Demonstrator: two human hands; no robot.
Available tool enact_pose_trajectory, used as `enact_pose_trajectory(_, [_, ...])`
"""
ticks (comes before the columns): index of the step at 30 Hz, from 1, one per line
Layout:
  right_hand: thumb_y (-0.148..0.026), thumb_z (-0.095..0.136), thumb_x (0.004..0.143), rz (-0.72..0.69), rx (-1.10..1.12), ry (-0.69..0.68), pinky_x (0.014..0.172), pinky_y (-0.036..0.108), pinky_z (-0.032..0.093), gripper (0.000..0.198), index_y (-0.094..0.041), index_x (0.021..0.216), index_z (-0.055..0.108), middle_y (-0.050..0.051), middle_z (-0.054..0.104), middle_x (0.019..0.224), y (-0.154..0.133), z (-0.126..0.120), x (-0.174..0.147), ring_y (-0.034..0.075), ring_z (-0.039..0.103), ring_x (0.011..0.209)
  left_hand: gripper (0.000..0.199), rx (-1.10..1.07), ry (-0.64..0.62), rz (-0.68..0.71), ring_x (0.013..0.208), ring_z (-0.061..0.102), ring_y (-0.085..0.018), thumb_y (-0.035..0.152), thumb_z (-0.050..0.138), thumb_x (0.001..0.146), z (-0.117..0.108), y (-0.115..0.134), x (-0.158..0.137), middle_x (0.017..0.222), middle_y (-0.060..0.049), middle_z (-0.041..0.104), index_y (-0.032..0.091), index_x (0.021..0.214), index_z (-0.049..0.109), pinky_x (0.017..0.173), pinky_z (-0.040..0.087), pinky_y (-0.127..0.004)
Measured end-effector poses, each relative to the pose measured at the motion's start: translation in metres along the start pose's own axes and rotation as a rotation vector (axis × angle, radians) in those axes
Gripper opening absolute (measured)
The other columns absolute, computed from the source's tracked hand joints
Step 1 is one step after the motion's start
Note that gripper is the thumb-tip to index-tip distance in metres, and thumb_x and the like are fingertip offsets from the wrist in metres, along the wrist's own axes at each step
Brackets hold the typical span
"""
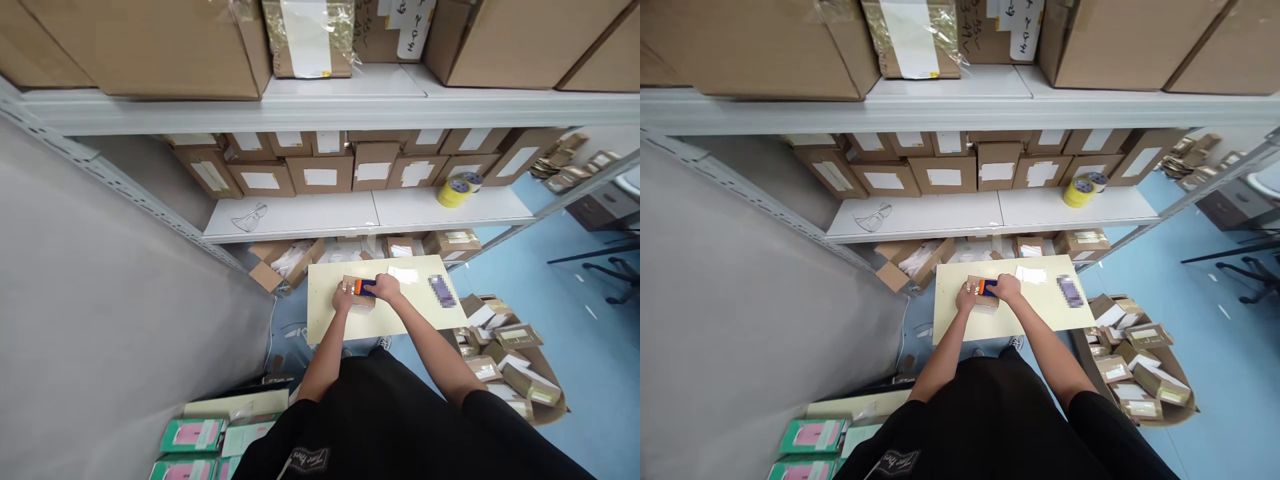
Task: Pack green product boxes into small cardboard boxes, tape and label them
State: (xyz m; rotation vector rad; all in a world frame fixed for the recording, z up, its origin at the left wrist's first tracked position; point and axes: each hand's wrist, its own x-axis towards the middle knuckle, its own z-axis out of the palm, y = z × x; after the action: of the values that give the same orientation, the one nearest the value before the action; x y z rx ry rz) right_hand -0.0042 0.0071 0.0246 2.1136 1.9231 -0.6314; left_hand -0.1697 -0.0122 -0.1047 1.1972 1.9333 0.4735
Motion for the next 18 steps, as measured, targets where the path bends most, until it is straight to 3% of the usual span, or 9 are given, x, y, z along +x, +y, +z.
enact_pose_trajectory(5, [-0.072, 0.063, 0.087, 0.007, 0.075, 0.025, 0.074, 0.029, 0.05, 0.056, -0.02, 0.103, 0.077, 0.014, 0.078, 0.108, 0.062, 0.004, -0.013, 0.028, 0.073, 0.101, 0.062, 0.058, -0.006, -0.027, 0.115, 0.07, -0.032, 0.062, 0.032, 0.103, 0.024, 0.017, -0.006, 0.129, -0.012, 0.074, 0.025, 0.147, 0.054, 0.092, 0.052, -0.04])
enact_pose_trajectory(10, [-0.066, 0.068, 0.087, 0.165, 0.091, 0.021, 0.073, 0.032, 0.049, 0.052, -0.017, 0.1, 0.077, 0.016, 0.078, 0.106, 0.148, 0.008, -0.044, 0.031, 0.072, 0.098, 0.064, 0.093, 0.03, -0.039, 0.114, 0.071, -0.032, 0.064, 0.029, 0.103, 0.026, 0.021, -0.006, 0.128, -0.011, 0.075, 0.026, 0.149, 0.052, 0.091, 0.051, -0.039])
enact_pose_trajectory(12, [-0.065, 0.069, 0.088, 0.21, 0.09, 0.019, 0.073, 0.034, 0.05, 0.05, -0.016, 0.099, 0.077, 0.017, 0.078, 0.104, 0.169, 0.01, -0.054, 0.032, 0.071, 0.096, 0.065, 0.116, 0.034, -0.012, 0.114, 0.071, -0.032, 0.065, 0.027, 0.104, 0.024, 0.021, -0.007, 0.129, -0.011, 0.074, 0.025, 0.15, 0.05, 0.091, 0.051, -0.038])
enact_pose_trajectory(15, [-0.062, 0.068, 0.089, 0.218, 0.048, 0.044, 0.075, 0.034, 0.051, 0.049, -0.016, 0.099, 0.077, 0.019, 0.077, 0.105, 0.169, 0.013, -0.054, 0.032, 0.071, 0.098, 0.066, 0.127, 0.021, 0.022, 0.113, 0.071, -0.031, 0.065, 0.024, 0.104, 0.02, 0.023, -0.01, 0.13, -0.011, 0.074, 0.024, 0.149, 0.05, 0.09, 0.052, -0.037])
enact_pose_trajectory(18, [-0.058, 0.069, 0.089, 0.241, 0.008, 0.04, 0.077, 0.033, 0.052, 0.047, -0.014, 0.103, 0.077, 0.021, 0.076, 0.11, 0.142, 0.02, -0.037, 0.032, 0.072, 0.101, 0.066, 0.117, 0.016, 0.03, 0.115, 0.07, -0.031, 0.064, 0.024, 0.104, 0.017, 0.025, -0.014, 0.134, -0.011, 0.072, 0.023, 0.15, 0.05, 0.091, 0.052, -0.037])
